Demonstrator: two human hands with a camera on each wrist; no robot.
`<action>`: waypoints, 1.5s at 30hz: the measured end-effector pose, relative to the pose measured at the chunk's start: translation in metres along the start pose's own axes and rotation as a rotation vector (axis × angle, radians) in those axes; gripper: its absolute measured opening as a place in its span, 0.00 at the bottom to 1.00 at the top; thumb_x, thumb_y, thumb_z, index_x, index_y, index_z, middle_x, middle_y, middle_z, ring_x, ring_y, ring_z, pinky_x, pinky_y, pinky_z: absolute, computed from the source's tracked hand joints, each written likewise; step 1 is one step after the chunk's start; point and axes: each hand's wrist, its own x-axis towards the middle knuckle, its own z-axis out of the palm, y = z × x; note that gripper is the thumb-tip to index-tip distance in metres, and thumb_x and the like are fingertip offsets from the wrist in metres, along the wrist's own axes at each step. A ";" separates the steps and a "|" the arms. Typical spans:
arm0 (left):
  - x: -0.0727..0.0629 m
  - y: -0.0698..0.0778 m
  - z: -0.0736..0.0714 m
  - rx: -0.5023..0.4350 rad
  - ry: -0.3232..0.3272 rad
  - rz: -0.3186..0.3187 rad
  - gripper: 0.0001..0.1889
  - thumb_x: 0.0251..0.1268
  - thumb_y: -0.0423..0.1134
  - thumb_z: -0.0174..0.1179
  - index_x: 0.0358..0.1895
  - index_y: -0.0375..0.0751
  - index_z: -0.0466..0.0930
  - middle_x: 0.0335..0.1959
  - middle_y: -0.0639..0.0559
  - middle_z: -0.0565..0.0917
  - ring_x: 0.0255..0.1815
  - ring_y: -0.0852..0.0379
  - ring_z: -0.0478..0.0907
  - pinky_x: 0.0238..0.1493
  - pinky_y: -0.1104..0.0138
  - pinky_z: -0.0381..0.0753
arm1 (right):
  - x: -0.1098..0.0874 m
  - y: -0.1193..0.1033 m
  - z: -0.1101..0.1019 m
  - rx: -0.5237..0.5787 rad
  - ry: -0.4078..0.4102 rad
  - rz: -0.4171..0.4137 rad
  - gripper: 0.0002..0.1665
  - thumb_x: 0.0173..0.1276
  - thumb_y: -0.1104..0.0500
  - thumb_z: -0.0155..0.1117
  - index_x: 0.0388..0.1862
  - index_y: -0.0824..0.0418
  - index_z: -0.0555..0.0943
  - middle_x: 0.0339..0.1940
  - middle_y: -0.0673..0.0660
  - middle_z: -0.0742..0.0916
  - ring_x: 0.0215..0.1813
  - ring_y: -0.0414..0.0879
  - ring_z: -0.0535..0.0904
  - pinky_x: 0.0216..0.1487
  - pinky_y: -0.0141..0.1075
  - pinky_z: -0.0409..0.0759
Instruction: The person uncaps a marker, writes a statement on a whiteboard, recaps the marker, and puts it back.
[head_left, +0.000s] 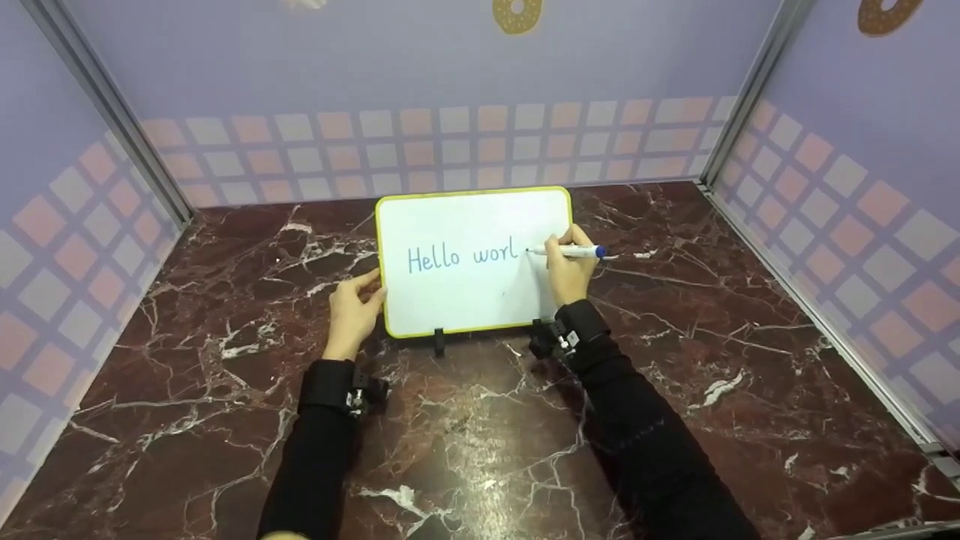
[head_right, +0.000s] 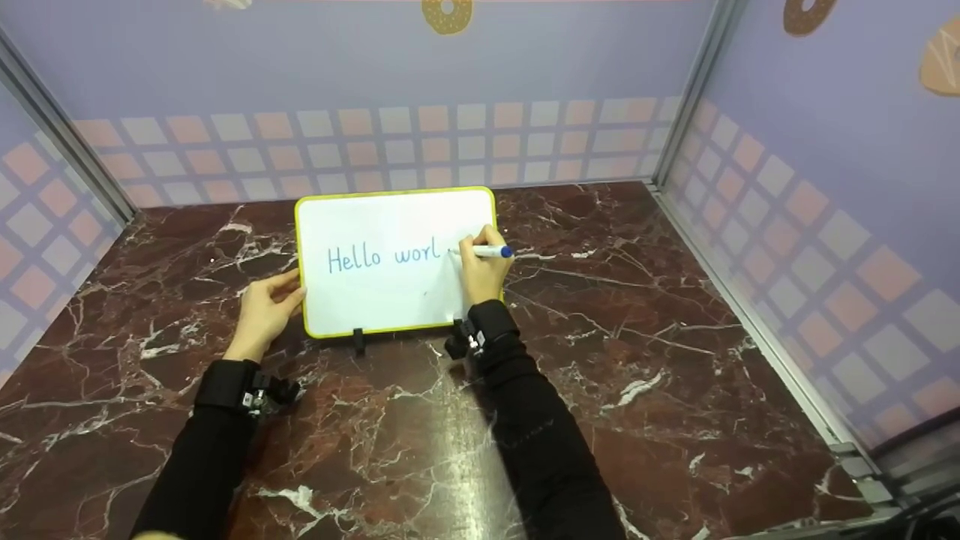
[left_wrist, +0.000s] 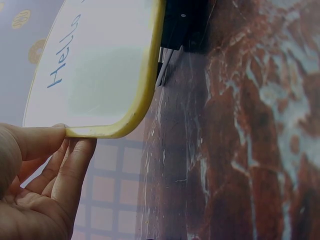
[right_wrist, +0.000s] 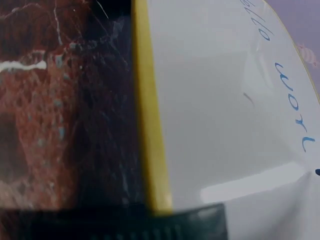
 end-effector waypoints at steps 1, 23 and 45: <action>0.000 0.000 0.000 -0.001 0.001 0.000 0.21 0.71 0.27 0.56 0.66 0.31 0.73 0.54 0.30 0.82 0.54 0.39 0.83 0.52 0.59 0.87 | 0.000 -0.001 0.000 -0.005 0.000 0.002 0.21 0.60 0.79 0.54 0.15 0.62 0.62 0.09 0.49 0.71 0.12 0.35 0.66 0.15 0.23 0.60; -0.002 0.001 -0.001 -0.022 -0.004 -0.001 0.21 0.71 0.27 0.56 0.66 0.34 0.74 0.54 0.31 0.82 0.53 0.39 0.84 0.52 0.59 0.87 | 0.003 -0.004 0.002 -0.027 -0.009 0.004 0.19 0.64 0.76 0.57 0.16 0.67 0.64 0.10 0.55 0.74 0.14 0.43 0.70 0.17 0.24 0.62; 0.000 0.001 0.000 0.002 0.007 0.020 0.21 0.69 0.27 0.57 0.65 0.33 0.75 0.53 0.31 0.84 0.51 0.40 0.85 0.50 0.59 0.88 | 0.000 -0.011 -0.001 -0.161 0.023 -0.016 0.22 0.57 0.78 0.54 0.13 0.62 0.59 0.13 0.45 0.61 0.18 0.31 0.50 0.23 0.26 0.48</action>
